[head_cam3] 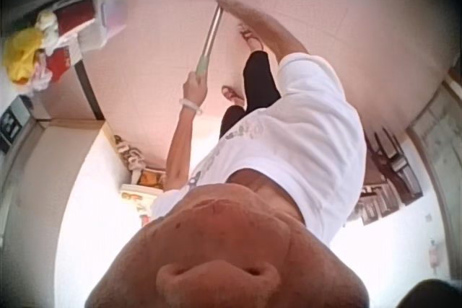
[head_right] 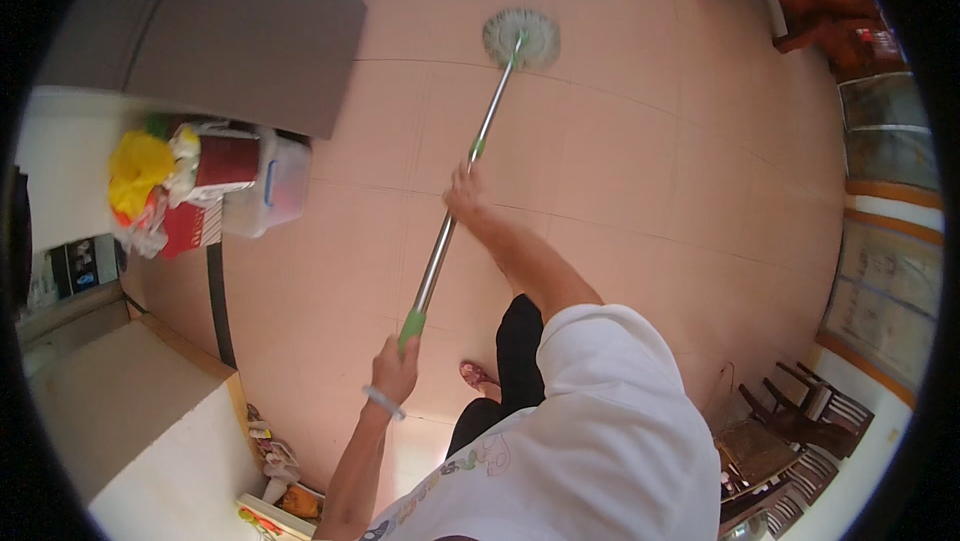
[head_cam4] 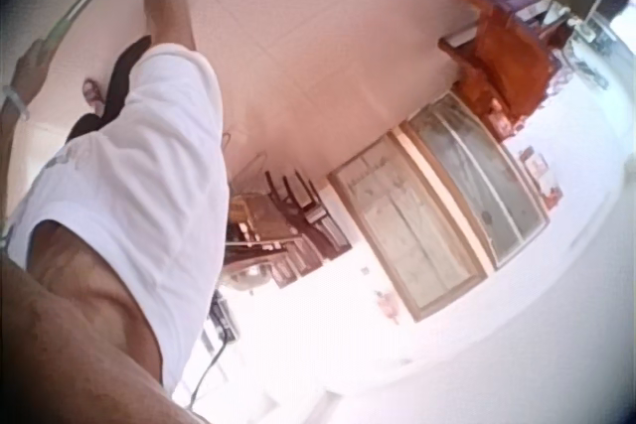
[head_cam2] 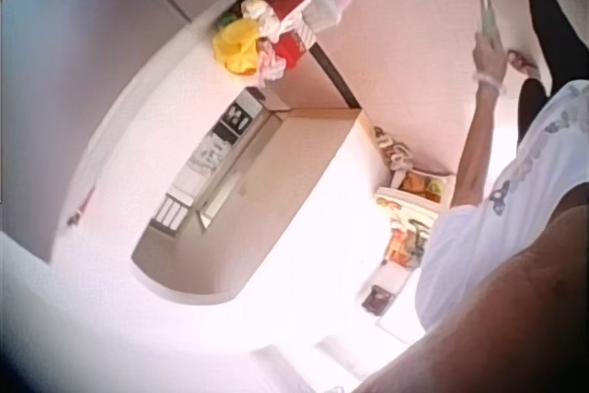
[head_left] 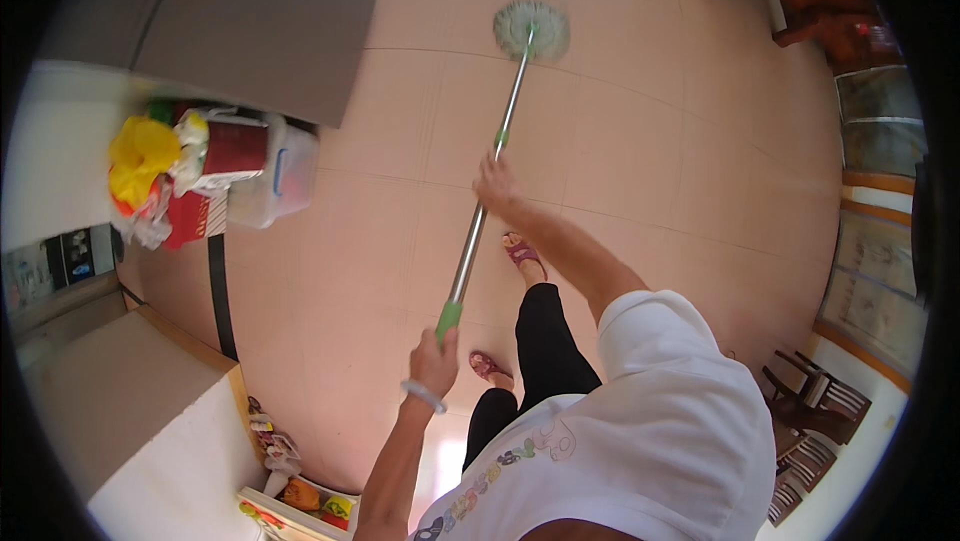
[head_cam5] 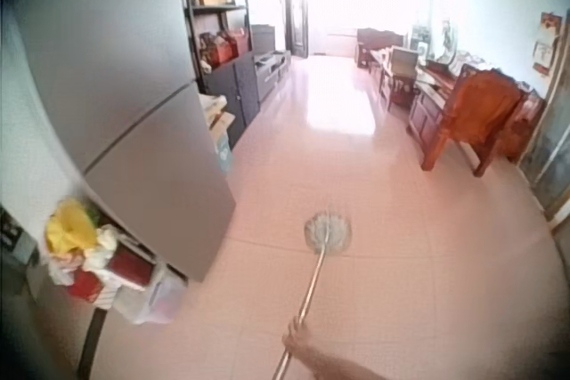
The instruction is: The person mops the floor of several rooms and doorways using a mop, then rinses the mop head under a faucet in a sink.
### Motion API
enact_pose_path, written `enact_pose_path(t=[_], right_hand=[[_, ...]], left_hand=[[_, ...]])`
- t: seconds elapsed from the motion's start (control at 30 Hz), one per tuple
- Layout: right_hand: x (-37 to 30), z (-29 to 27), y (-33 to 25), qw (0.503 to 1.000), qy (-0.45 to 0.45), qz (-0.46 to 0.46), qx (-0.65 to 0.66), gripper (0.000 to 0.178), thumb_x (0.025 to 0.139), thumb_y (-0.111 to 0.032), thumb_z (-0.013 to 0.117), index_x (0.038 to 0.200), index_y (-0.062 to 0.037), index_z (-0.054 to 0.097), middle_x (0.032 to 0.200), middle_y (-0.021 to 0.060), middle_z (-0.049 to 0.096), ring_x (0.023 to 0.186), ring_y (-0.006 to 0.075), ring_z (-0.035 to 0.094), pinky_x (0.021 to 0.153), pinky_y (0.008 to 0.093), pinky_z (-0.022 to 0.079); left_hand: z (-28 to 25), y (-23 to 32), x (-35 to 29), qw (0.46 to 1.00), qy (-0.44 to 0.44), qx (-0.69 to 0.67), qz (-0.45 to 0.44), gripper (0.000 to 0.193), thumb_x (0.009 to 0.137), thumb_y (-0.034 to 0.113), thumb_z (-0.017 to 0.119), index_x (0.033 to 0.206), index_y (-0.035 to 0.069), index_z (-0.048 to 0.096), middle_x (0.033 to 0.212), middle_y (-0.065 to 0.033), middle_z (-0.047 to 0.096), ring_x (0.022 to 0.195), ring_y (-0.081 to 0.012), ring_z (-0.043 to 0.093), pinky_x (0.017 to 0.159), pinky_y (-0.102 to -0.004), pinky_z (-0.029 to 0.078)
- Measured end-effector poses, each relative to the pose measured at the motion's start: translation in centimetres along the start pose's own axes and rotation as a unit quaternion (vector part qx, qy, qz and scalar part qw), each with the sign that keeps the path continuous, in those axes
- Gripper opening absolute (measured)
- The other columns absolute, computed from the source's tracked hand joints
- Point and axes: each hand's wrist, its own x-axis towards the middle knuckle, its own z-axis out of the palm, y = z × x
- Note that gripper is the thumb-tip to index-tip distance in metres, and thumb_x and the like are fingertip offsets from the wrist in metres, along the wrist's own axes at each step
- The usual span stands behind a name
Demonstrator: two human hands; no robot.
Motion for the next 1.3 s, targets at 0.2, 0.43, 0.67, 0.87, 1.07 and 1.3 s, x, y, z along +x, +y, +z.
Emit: enact_pose_path(t=[0.2,0.43,0.67,0.87,1.07,1.3], right_hand=[[-18.4,-2.4,-26.4,0.944,-0.127,-0.282,0.117,0.018,0.075,-0.022,0.052,0.079,-0.0111,0.065,0.094,0.0146,0.057,0.102,0.0333,0.046,0.095,0.0558,0.022],[-40.5,-5.9,-51.3,0.729,-0.199,-0.578,0.309,0.028,0.065,-0.034,0.064,0.074,-0.0076,0.060,0.092,0.0106,0.051,0.100,0.0311,0.036,0.085,0.0478,0.029],[-45.4,-6.3,-58.6,0.656,-0.224,-0.663,0.282,0.029,0.065,-0.038,0.062,0.068,-0.0088,0.063,0.077,0.0102,0.062,0.082,0.0273,0.057,0.072,0.0405,0.043],[-43.1,-7.5,-55.1,0.677,-0.202,-0.673,0.221,0.029,0.064,-0.039,0.064,0.072,-0.0118,0.059,0.071,0.0034,0.060,0.076,0.0206,0.057,0.069,0.0361,0.040],[-25.4,-6.1,-44.4,0.817,-0.094,-0.470,0.321,0.016,0.071,-0.026,0.051,0.070,-0.0113,0.057,0.072,0.0056,0.059,0.076,0.0228,0.055,0.074,0.0382,0.037],[-1.2,-5.1,-17.8,0.903,0.123,-0.240,0.334,0.010,0.068,-0.016,0.057,0.077,-0.0120,0.057,0.081,0.0069,0.058,0.084,0.0250,0.056,0.078,0.0415,0.043]], left_hand=[[-2.7,-17.6,-27.4,0.988,0.024,0.058,-0.142,0.041,0.086,0.039,0.042,0.074,0.000,0.046,0.061,-0.0247,0.053,0.060,-0.0441,0.052,0.053,-0.0497,0.040],[-5.1,-26.9,-61.5,0.940,0.049,0.130,-0.311,0.037,0.083,0.038,0.048,0.074,0.002,0.054,0.073,-0.0203,0.057,0.069,-0.0377,0.054,0.060,-0.0448,0.042],[-5.4,-22.6,-69.4,0.852,0.074,0.124,-0.503,0.036,0.082,0.042,0.050,0.076,0.007,0.059,0.066,-0.0146,0.059,0.061,-0.0328,0.055,0.055,-0.0414,0.043],[-2.4,-27.1,-71.1,0.868,-0.008,0.095,-0.487,0.036,0.082,0.034,0.053,0.113,0.015,0.052,0.074,-0.0144,0.061,0.066,-0.0258,0.057,0.060,-0.0339,0.046],[-13.1,-20.4,-45.1,0.895,0.104,0.102,-0.422,0.041,0.079,0.043,0.057,0.104,0.010,0.060,0.069,-0.0126,0.060,0.057,-0.0199,0.052,0.054,-0.0334,0.043],[-17.0,-8.0,-13.4,0.988,0.094,0.124,-0.020,0.045,0.072,0.012,0.068,0.113,0.003,0.053,0.065,-0.0089,0.057,0.054,-0.0105,0.052,0.052,-0.0248,0.044]])
